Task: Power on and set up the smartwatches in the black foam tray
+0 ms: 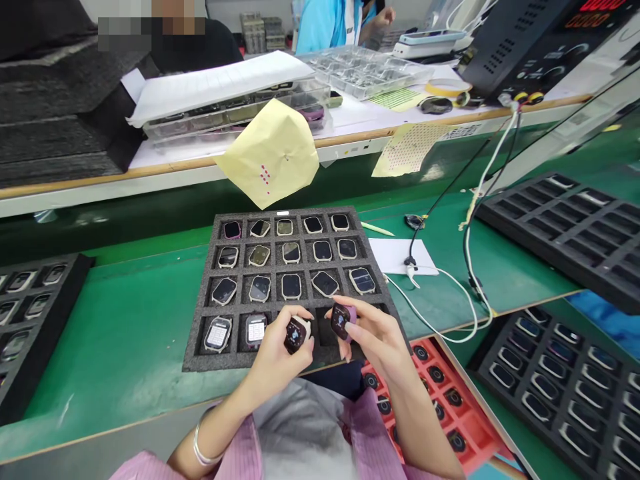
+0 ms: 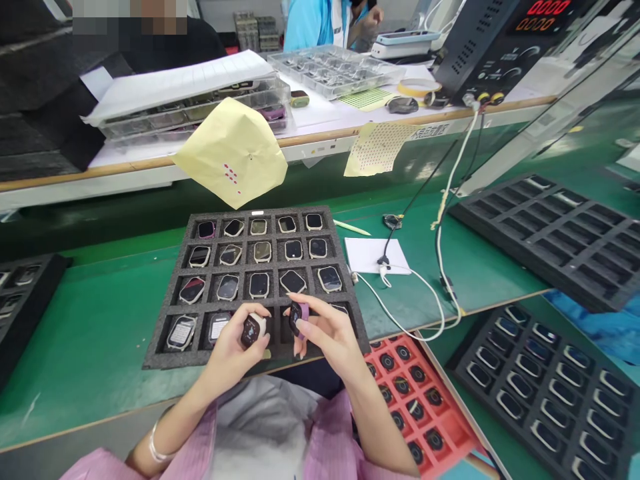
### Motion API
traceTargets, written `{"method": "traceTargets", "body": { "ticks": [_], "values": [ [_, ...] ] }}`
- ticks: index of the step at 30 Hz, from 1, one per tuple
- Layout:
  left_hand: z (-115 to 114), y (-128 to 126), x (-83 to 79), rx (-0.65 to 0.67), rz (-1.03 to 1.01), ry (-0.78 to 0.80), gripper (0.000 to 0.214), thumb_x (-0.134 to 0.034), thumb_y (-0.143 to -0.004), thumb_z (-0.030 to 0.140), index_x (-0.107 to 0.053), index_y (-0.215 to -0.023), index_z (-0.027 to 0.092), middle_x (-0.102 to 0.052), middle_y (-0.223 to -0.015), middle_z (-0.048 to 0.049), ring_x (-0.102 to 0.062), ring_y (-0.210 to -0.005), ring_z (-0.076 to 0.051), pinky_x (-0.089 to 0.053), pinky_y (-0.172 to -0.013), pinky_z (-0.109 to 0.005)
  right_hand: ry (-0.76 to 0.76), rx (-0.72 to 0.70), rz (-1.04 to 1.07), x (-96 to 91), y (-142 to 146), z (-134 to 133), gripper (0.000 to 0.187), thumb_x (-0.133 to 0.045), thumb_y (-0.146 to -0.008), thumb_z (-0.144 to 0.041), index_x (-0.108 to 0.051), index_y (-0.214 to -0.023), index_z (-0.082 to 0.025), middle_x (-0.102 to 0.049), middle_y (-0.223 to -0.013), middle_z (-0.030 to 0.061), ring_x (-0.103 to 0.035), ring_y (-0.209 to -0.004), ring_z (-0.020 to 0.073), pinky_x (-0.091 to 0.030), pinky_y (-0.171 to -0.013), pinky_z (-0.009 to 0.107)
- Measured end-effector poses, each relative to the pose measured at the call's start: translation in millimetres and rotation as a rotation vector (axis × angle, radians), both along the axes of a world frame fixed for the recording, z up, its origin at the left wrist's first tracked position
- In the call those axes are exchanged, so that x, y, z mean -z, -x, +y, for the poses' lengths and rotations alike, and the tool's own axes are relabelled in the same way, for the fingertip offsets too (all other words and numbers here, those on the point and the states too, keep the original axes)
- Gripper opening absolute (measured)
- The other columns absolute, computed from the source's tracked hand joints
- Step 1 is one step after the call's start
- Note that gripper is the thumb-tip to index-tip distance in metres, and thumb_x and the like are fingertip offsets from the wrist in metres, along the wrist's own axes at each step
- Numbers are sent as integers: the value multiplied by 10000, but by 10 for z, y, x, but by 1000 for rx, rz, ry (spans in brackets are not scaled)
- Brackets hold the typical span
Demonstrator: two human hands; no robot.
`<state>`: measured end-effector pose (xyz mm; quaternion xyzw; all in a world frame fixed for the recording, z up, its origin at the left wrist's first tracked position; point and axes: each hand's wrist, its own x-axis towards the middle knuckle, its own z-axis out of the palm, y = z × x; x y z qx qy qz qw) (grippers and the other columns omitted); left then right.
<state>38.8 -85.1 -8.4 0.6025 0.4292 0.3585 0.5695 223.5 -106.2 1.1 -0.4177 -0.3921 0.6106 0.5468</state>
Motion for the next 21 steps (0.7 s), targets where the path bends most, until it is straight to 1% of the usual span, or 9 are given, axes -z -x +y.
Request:
{"method": "traceTargets", "body": {
  "ticks": [3, 8, 11, 14, 17, 21],
  "values": [
    [7, 0, -15, 20, 28, -10, 276, -523, -759, 64, -503, -990, 213, -545, -893, 7, -516, -787, -151, -411, -743, -244, 19, -11, -10, 1, -3, -4, 358, -709, -825, -282, -666, -1174, -214, -689, -922, 63, -580, -483, 115, -498, -444, 249],
    [-19, -5, 20, 5, 5, 11, 290, -551, -817, 126, -485, -1082, 223, -534, -936, -1, -514, -820, -149, -415, -761, -245, -13, 6, -1, 10, -7, -3, 377, -707, -828, -272, -655, -1199, -230, -683, -971, 70, -589, -514, 120, -500, -449, 249],
    [-25, -1, 29, 9, 3, 7, 316, -561, -819, 136, -484, -1112, 227, -536, -940, 1, -514, -824, -147, -416, -761, -242, -33, 8, 10, 6, -4, -3, 368, -695, -839, -274, -655, -1203, -247, -678, -983, 68, -597, -529, 123, -504, -451, 247],
    [-14, 7, 11, 15, 12, 2, 312, -549, -795, 99, -497, -1076, 224, -538, -920, 12, -506, -799, -138, -411, -745, -231, -23, 4, 27, -5, -1, -3, 340, -686, -847, -257, -667, -1187, -257, -680, -987, 61, -594, -516, 105, -501, -457, 226],
    [-3, 8, -4, 28, 18, 4, 303, -532, -771, 63, -502, -1028, 220, -534, -882, 25, -497, -775, -129, -401, -734, -221, -10, 3, 36, -10, -2, -6, 337, -688, -845, -246, -673, -1181, -250, -687, -948, 56, -587, -505, 97, -502, -460, 216],
    [-1, 4, 5, 2, -3, 4, 312, -543, -787, 87, -497, -1061, 226, -531, -919, 18, -500, -804, -134, -398, -746, -224, -26, 17, 51, 2, -5, -12, 353, -703, -831, -249, -671, -1183, -249, -683, -953, 59, -600, -516, 107, -504, -453, 217]
  ]
}}
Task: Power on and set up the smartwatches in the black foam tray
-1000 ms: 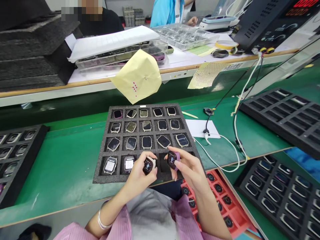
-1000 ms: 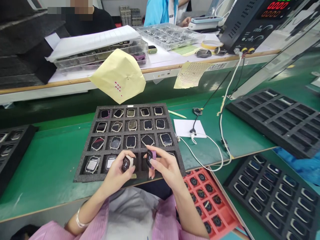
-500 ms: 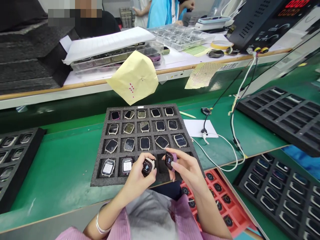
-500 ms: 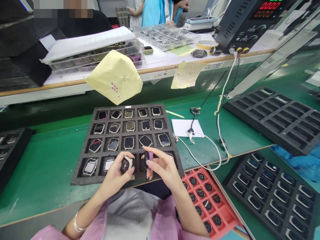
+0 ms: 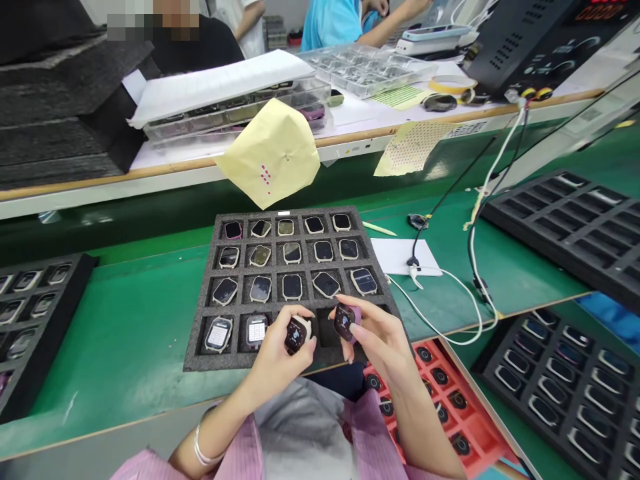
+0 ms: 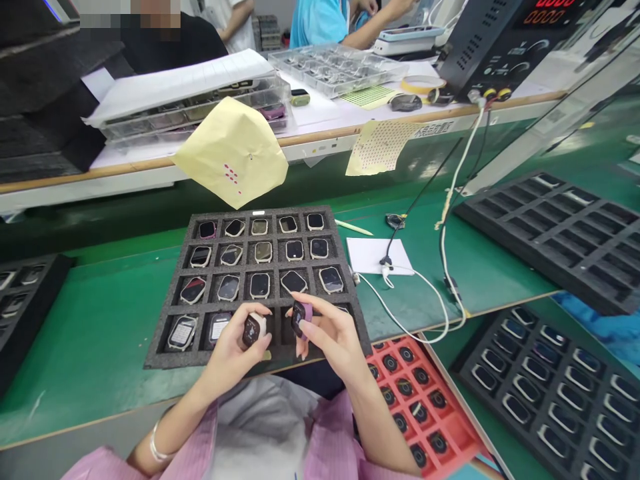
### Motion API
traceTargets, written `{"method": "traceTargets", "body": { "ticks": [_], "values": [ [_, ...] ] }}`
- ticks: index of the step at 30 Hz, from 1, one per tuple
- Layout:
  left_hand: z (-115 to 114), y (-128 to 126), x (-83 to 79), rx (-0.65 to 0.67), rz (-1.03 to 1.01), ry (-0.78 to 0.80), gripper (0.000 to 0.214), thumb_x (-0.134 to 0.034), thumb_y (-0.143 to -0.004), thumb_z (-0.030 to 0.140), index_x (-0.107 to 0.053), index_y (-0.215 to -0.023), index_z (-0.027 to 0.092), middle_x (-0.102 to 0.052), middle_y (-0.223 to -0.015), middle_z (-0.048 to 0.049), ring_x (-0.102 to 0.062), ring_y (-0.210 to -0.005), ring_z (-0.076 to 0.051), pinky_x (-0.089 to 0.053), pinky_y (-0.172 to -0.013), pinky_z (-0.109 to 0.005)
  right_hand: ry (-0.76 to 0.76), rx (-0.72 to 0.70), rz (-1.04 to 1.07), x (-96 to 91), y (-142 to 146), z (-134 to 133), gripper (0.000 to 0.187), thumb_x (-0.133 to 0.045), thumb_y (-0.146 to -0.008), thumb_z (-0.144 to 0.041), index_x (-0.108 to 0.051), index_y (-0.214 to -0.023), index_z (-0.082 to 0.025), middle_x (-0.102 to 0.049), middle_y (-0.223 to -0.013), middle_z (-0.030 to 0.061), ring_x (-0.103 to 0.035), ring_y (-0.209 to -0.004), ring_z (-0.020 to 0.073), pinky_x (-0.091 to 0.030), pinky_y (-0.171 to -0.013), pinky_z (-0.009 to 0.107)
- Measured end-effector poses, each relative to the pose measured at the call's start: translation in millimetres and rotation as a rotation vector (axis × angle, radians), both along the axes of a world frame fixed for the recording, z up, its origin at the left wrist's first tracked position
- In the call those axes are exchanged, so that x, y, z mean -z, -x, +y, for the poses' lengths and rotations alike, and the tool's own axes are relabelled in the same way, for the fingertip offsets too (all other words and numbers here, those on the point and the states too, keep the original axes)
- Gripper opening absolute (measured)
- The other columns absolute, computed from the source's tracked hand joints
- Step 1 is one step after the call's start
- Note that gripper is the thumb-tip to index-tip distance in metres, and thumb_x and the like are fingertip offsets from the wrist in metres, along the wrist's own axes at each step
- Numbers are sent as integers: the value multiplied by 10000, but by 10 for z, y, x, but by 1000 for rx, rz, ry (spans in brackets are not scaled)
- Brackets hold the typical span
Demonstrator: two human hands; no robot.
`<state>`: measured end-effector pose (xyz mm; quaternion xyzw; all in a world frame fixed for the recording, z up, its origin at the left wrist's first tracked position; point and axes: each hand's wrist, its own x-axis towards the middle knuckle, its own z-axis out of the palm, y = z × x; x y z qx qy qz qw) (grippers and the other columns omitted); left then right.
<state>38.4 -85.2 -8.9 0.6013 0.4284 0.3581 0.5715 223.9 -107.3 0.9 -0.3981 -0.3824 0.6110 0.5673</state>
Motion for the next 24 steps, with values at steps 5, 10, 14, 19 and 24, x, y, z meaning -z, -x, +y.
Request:
{"method": "traceTargets", "body": {
  "ticks": [5, 10, 14, 19, 24],
  "values": [
    [-4, 8, 8, 0, -17, -11, 280, -542, -781, 74, -501, -1020, 213, -521, -878, 18, -491, -779, -129, -399, -737, -223, -1, 0, -5, 10, 3, -2, 336, -698, -835, -247, -678, -1170, -240, -684, -926, 58, -594, -499, 107, -501, -445, 222],
    [-17, 4, 20, -17, -76, 65, 305, -566, -827, 144, -473, -1107, 222, -503, -854, 20, -495, -701, -113, -415, -643, -207, -49, -12, -3, 47, -18, 20, 343, -688, -845, -245, -665, -1188, -248, -682, -983, 71, -609, -517, 120, -505, -437, 232],
    [-15, 14, 8, -10, -71, 55, 271, -559, -812, 113, -482, -1047, 223, -489, -803, 40, -489, -647, -92, -418, -613, -194, -72, -63, 10, 96, -54, 32, 332, -674, -859, -244, -660, -1191, -256, -683, -989, 72, -610, -507, 124, -507, -426, 241],
    [-21, 14, 10, -9, -84, 80, 270, -549, -831, 121, -474, -1069, 227, -478, -814, 38, -491, -642, -87, -434, -593, -188, -73, -72, -8, 78, -56, 21, 352, -662, -872, -260, -633, -1223, -273, -674, -1039, 69, -612, -540, 123, -515, -457, 246],
    [-29, -7, 50, 31, -221, 148, 469, -616, -833, 170, -419, -1246, 273, -483, -956, 3, -527, -767, -114, -485, -633, -201, -67, -93, -29, 31, -25, 34, 450, -654, -878, -288, -542, -1312, -249, -661, -1090, 99, -630, -609, 149, -525, -501, 269]
  ]
}}
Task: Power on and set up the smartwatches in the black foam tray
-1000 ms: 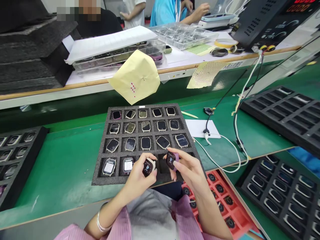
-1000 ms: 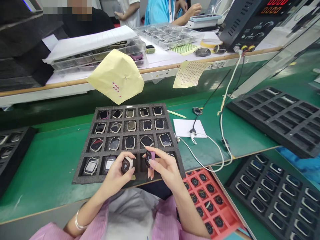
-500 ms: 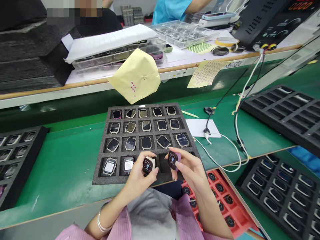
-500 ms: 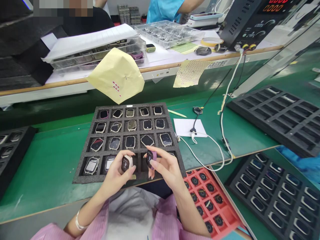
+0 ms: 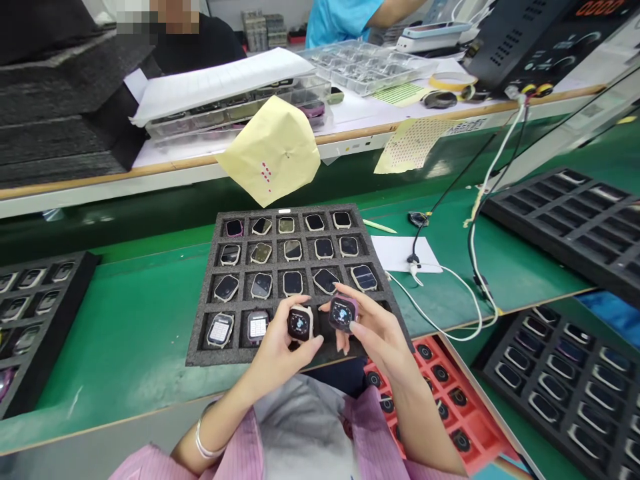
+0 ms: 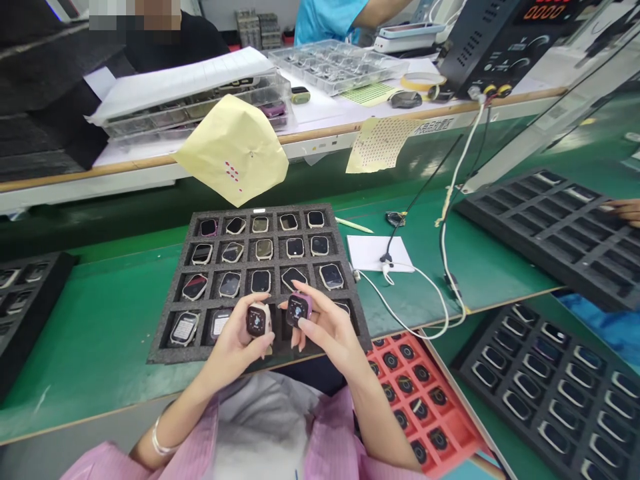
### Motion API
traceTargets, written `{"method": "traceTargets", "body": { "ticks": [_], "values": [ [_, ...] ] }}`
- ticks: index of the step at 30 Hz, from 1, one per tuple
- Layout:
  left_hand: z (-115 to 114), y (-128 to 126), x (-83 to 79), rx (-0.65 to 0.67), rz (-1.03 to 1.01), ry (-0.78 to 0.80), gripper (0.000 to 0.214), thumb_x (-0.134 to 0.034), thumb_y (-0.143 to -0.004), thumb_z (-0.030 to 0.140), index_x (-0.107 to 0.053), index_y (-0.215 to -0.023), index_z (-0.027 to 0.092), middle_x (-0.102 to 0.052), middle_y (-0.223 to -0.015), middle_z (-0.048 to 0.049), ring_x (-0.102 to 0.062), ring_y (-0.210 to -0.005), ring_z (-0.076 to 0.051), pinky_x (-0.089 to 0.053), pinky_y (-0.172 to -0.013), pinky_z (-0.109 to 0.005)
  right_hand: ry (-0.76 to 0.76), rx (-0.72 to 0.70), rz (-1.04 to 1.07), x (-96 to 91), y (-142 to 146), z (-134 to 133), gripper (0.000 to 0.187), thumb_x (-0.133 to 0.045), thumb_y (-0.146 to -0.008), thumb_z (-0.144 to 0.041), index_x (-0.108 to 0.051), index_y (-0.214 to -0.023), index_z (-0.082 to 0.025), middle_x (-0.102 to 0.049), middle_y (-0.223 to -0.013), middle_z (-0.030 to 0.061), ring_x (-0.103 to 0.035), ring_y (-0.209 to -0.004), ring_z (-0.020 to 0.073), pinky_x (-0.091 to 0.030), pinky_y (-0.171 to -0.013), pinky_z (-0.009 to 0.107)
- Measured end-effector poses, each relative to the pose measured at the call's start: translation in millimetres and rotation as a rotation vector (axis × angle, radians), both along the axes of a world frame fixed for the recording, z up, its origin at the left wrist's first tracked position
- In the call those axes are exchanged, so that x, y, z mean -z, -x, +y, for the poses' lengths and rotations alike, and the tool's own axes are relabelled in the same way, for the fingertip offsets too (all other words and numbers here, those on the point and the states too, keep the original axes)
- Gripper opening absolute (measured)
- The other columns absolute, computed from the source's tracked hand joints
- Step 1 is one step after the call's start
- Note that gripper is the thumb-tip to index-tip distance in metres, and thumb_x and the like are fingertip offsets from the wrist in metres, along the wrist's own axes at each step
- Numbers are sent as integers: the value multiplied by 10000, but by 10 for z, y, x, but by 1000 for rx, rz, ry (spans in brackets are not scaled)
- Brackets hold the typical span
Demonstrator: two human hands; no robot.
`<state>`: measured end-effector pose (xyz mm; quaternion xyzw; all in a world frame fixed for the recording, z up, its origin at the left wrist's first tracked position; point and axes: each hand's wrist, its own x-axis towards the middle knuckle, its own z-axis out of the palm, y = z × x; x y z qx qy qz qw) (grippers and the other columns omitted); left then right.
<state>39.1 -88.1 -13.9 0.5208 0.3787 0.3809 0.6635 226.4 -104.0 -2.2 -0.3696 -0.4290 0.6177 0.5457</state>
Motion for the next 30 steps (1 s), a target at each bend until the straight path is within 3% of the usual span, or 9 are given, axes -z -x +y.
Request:
{"method": "traceTargets", "body": {
  "ticks": [6, 10, 16, 24, 30],
  "values": [
    [44, 35, 21, 56, -202, 65, 404, -499, -915, 246, -426, -1312, 245, -559, -1046, -64, -593, -908, -189, -564, -669, -273, 30, 25, -16, 6, 16, 8, 358, -613, -896, -273, -566, -1248, -227, -655, -1087, 103, -641, -584, 140, -507, -461, 244],
    [48, 56, 33, 67, -243, 92, 397, -467, -921, 230, -443, -1318, 244, -596, -1087, -73, -625, -937, -207, -577, -697, -298, 61, 46, -12, 14, 24, 0, 400, -621, -871, -276, -559, -1262, -218, -665, -1050, 99, -645, -556, 144, -504, -429, 241],
    [38, 52, -6, 58, -201, 107, 410, -475, -906, 217, -454, -1316, 234, -591, -1105, -77, -629, -953, -215, -587, -715, -318, 106, 58, 10, 17, 34, -22, 491, -605, -877, -264, -496, -1350, -189, -694, -1022, 115, -662, -548, 169, -499, -396, 249],
    [40, 58, 14, 65, -174, 90, 405, -491, -907, 250, -453, -1310, 226, -596, -1080, -82, -631, -952, -216, -594, -708, -311, 88, 70, 12, 41, 26, -29, 418, -611, -900, -270, -542, -1307, -206, -708, -992, 98, -669, -529, 156, -518, -408, 237],
    [39, 54, -15, 60, -151, 101, 389, -513, -918, 289, -464, -1300, 232, -600, -1083, -78, -639, -951, -213, -591, -719, -307, 78, 102, -136, 36, 44, -21, 419, -656, -880, -313, -563, -1274, -205, -706, -954, 86, -646, -490, 134, -521, -391, 226]
  ]
}}
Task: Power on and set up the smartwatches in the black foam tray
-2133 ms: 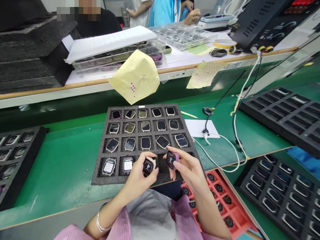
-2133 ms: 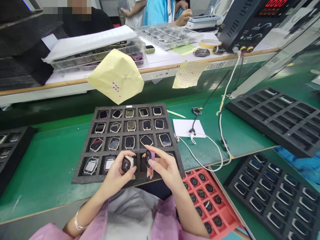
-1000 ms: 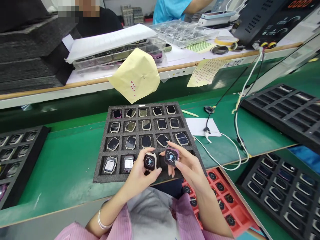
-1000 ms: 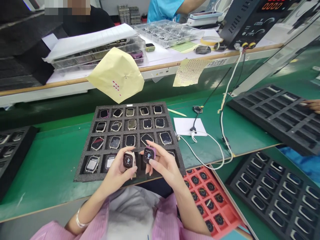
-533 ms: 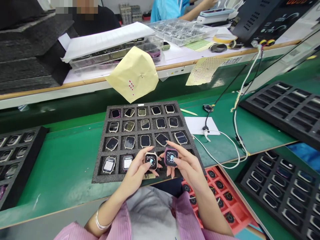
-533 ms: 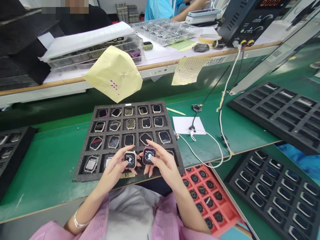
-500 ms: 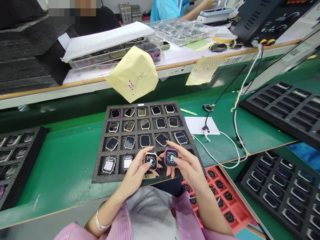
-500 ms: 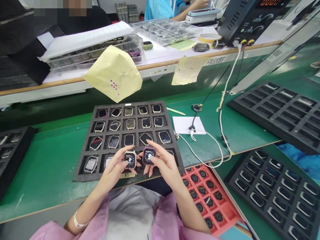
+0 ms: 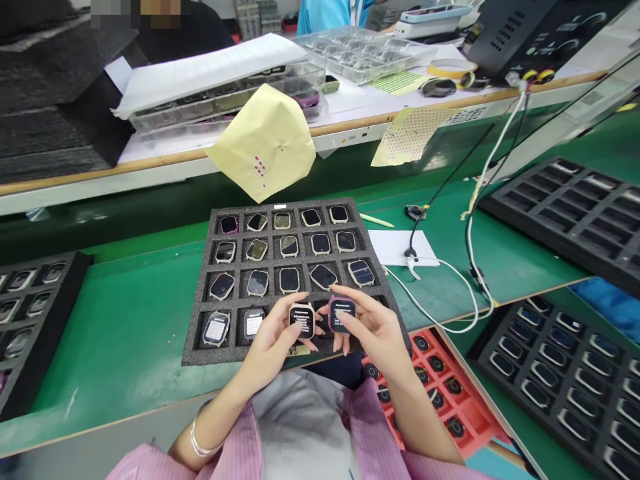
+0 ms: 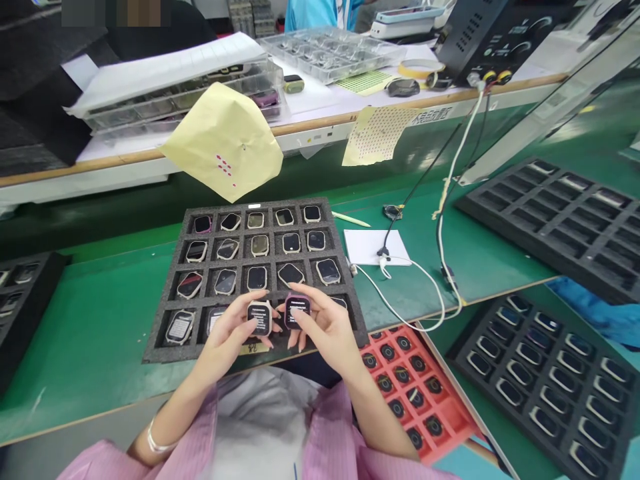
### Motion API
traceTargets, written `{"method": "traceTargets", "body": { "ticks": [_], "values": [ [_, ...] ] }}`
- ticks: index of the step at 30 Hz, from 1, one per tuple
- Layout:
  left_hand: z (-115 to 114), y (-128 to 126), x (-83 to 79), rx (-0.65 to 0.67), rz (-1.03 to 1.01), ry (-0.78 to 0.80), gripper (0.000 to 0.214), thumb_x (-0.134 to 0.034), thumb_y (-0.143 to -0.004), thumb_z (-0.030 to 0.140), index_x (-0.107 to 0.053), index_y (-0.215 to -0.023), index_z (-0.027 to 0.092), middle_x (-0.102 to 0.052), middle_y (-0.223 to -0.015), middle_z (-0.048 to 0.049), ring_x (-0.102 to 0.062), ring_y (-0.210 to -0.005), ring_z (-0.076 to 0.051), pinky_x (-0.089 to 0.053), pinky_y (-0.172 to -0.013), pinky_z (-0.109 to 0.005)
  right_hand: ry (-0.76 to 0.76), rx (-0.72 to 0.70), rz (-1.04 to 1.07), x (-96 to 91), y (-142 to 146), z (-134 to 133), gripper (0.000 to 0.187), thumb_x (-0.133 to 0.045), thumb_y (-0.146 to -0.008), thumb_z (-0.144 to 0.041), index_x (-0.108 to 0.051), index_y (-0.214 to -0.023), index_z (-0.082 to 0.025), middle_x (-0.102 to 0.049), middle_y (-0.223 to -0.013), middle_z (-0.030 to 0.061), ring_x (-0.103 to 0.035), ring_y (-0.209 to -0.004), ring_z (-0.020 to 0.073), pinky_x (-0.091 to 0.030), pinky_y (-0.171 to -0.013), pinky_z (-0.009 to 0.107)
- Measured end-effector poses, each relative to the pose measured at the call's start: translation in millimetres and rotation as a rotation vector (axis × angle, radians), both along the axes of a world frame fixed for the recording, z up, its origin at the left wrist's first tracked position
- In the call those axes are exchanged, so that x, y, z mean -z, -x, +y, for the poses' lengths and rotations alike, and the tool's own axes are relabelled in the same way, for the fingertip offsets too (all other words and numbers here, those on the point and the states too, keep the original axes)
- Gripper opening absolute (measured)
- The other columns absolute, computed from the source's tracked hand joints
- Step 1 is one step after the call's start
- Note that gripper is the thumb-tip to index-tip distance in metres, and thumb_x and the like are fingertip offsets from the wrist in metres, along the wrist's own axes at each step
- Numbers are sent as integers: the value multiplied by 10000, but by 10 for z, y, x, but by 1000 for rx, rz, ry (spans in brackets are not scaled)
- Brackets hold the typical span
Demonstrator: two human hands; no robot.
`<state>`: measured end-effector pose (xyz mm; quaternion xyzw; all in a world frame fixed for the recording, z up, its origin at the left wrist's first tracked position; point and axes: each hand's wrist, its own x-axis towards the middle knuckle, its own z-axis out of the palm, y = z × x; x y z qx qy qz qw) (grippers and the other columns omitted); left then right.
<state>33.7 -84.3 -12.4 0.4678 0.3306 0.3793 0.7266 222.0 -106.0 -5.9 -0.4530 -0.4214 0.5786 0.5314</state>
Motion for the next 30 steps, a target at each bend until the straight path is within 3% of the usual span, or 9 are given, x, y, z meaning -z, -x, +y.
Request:
{"method": "traceTargets", "body": {
  "ticks": [6, 8, 11, 15, 19, 21, 24, 27, 30],
  "values": [
    [-4, -13, -16, -68, -30, 23, 402, -548, -914, 321, -469, -1291, 209, -616, -1114, -103, -655, -932, -210, -595, -686, -295, -45, -166, -144, -137, -100, -29, 722, -710, -831, -250, -351, -1457, -245, -651, -1159, 113, -705, -787, 210, -616, -700, 367],
    [-4, -20, -28, -73, -39, 29, 407, -561, -908, 335, -477, -1283, 203, -624, -1103, -107, -660, -924, -210, -595, -677, -293, -81, -162, -341, -169, -149, -16, 666, -666, -859, -241, -363, -1451, -225, -663, -1125, 104, -698, -805, 220, -599, -764, 402],
    [-3, -35, -56, -72, -37, 33, 409, -581, -897, 346, -486, -1265, 196, -640, -1043, -98, -667, -894, -204, -595, -653, -282, -234, -150, -742, -162, -211, 48, 544, -684, -824, -249, -514, -1339, -205, -664, -1056, 96, -661, -831, 241, -565, -796, 429],
    [0, -49, -73, -78, -38, 49, 392, -610, -877, 348, -511, -1218, 182, -642, -970, -86, -669, -845, -195, -592, -597, -257, -471, -266, -1122, -184, -317, 103, 510, -679, -830, -298, -540, -1315, -226, -600, -1183, 117, -540, -1093, 297, -464, -928, 487],
    [6, -39, -48, -60, -67, 57, 402, -615, -871, 357, -507, -1218, 184, -651, -997, -99, -669, -845, -193, -594, -610, -265, -466, -231, -1360, -274, -494, 12, 341, -495, -952, -408, -622, -1184, -192, -611, -1116, 127, -559, -1020, 296, -468, -839, 454],
    [9, -29, -41, -44, -86, 49, 399, -595, -881, 368, -501, -1227, 191, -652, -1018, -102, -671, -858, -198, -597, -628, -279, -407, -143, -1496, -266, -550, -67, 399, -355, -1002, -396, -666, -1055, -153, -623, -961, 137, -582, -870, 287, -474, -746, 439],
    [7, -23, -56, -38, -65, 37, 394, -580, -890, 376, -498, -1229, 192, -648, -1030, -106, -673, -868, -206, -600, -640, -297, -373, -17, -1654, -166, -525, -179, 474, -288, -1012, -367, -665, -1086, -88, -593, -885, 166, -557, -783, 298, -476, -697, 446],
    [4, -37, -86, -52, -26, 45, 405, -597, -880, 374, -494, -1226, 191, -652, -1006, -99, -675, -864, -206, -597, -639, -293, -382, 49, -1684, -56, -436, -241, 454, -287, -1010, -323, -647, -1138, -77, -588, -938, 195, -555, -836, 328, -482, -711, 459],
    [2, -62, -94, -57, -18, 43, 402, -617, -868, 363, -497, -1210, 189, -654, -989, -90, -676, -848, -195, -591, -628, -274, -346, 59, -1573, -9, -406, -243, 420, -308, -1007, -345, -597, -1191, -101, -587, -966, 178, -567, -884, 329, -492, -747, 459]
  ]
}}
